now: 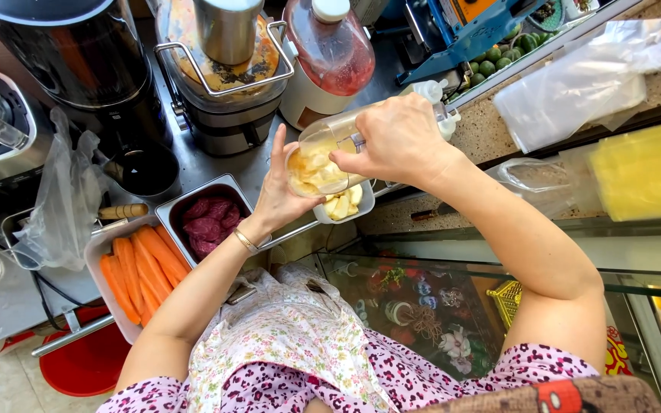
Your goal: Preparing and blending various fruit and vegetable juices at a stall, including dragon fruit and carrot juices.
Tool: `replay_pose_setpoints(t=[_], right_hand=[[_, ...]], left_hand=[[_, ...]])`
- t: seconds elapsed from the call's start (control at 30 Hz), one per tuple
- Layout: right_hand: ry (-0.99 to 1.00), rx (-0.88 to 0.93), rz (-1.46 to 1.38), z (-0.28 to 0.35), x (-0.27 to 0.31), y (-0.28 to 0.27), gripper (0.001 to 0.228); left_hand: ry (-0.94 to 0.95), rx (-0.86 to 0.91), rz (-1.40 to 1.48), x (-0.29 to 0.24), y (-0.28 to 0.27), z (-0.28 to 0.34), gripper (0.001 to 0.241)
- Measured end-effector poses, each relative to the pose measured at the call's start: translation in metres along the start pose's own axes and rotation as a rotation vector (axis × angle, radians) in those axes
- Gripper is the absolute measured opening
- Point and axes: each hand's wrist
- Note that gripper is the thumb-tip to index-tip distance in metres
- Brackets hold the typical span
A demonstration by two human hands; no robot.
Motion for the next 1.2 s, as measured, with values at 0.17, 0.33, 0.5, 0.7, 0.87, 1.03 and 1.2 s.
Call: replay_pose_setpoints(t=[0.17, 0.33, 0.5, 0.7, 0.87, 1.03, 1.2], right_hand=[[-0.106, -0.135, 0.023, 0.003, 0.005, -0.007, 0.06], [-0.183, -0.229, 0.044, 0.016, 0.01, -0.013, 0.056], [-0.259, -0.408, 0.049, 0.031, 0.017, -0.017, 0.055], [-0.313, -0.524, 0.015, 0.043, 0.02, -0.006, 0.053], [-0.122, -0.434, -0.249, 0.048, -0.003, 0.025, 0.046], [0.402, -0.067, -1.237, 0.06, -0.048, 0.167, 0.039], [0.629, 0.153, -1.582, 0.067, -0.005, 0.303, 0.043]], left_hand=[[-0.003, -0.025, 0.095, -0.007, -0.012, 0.0, 0.142], [0.037, -0.031, 0.026, -0.007, -0.021, -0.002, 0.143], [0.077, -0.06, -0.005, -0.003, -0.024, -0.001, 0.143], [0.064, -0.106, 0.018, -0.002, -0.033, 0.002, 0.142], [0.025, -0.11, -0.034, -0.018, -0.052, 0.006, 0.145], [0.019, -0.151, 0.005, -0.047, -0.092, 0.003, 0.142], [0.011, -0.183, 0.061, -0.076, -0.119, 0.001, 0.144]])
Point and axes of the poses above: each hand's wrist, its own z-axis away from the middle knuckle, its own y-axis out of the palm, x = y × z, and after that the axes turned 13 degrees about y, right-handed
